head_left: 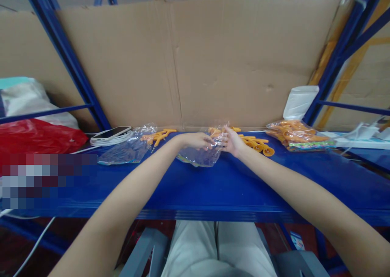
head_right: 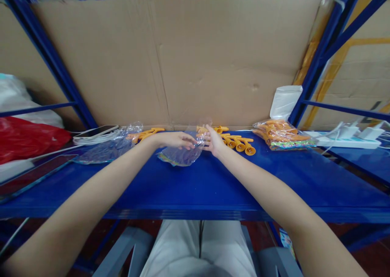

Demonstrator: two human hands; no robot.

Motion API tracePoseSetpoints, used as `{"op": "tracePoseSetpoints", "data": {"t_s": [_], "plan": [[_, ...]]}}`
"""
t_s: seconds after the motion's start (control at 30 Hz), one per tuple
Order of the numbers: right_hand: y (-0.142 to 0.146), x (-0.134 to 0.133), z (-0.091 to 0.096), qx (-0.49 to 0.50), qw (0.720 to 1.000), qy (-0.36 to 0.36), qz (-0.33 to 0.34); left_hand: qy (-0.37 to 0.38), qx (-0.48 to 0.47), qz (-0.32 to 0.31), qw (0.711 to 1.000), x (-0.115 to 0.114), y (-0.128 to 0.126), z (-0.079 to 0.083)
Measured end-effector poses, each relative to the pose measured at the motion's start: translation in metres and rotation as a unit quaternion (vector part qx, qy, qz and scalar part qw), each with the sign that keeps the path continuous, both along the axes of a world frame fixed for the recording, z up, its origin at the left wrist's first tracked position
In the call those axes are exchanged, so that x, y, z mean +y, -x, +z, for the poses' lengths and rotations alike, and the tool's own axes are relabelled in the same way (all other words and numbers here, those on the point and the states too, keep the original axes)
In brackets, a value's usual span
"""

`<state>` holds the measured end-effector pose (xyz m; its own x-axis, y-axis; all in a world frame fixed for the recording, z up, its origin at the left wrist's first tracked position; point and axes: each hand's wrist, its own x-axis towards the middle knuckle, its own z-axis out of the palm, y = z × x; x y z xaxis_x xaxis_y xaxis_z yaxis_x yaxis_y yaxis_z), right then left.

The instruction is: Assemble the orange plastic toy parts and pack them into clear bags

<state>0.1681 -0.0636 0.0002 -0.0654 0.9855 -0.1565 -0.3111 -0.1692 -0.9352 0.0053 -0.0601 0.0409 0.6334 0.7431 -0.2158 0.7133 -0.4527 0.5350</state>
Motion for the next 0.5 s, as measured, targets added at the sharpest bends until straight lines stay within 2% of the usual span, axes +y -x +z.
{"op": "tracePoseSetpoints", "data": {"t_s": [0.07, 0.13, 0.23, 0.3, 0.4, 0.5], "plan": [[0.0, 0.002, 0.0, -0.03, 0.999, -0.012, -0.019, -0.024, -0.036, 0.018, 0.999, 0.002, 0.003, -0.006], [-0.002, 0.002, 0.001, -0.05, 0.998, -0.017, -0.037, -0.083, -0.1, 0.039, 0.991, 0.003, 0.005, -0.016], [-0.009, 0.002, 0.002, -0.073, 0.996, -0.018, -0.041, -0.191, -0.182, 0.09, 0.96, 0.007, 0.007, -0.03], [-0.014, 0.003, 0.003, -0.086, 0.995, -0.022, -0.037, -0.236, -0.211, 0.138, 0.938, 0.01, 0.009, -0.035], [-0.02, 0.004, 0.002, -0.099, 0.995, -0.025, -0.024, -0.263, -0.221, 0.226, 0.912, 0.015, 0.01, -0.04], [-0.022, 0.006, 0.0, -0.103, 0.995, -0.008, 0.014, -0.223, -0.203, 0.318, 0.899, 0.017, 0.011, -0.044]]}}
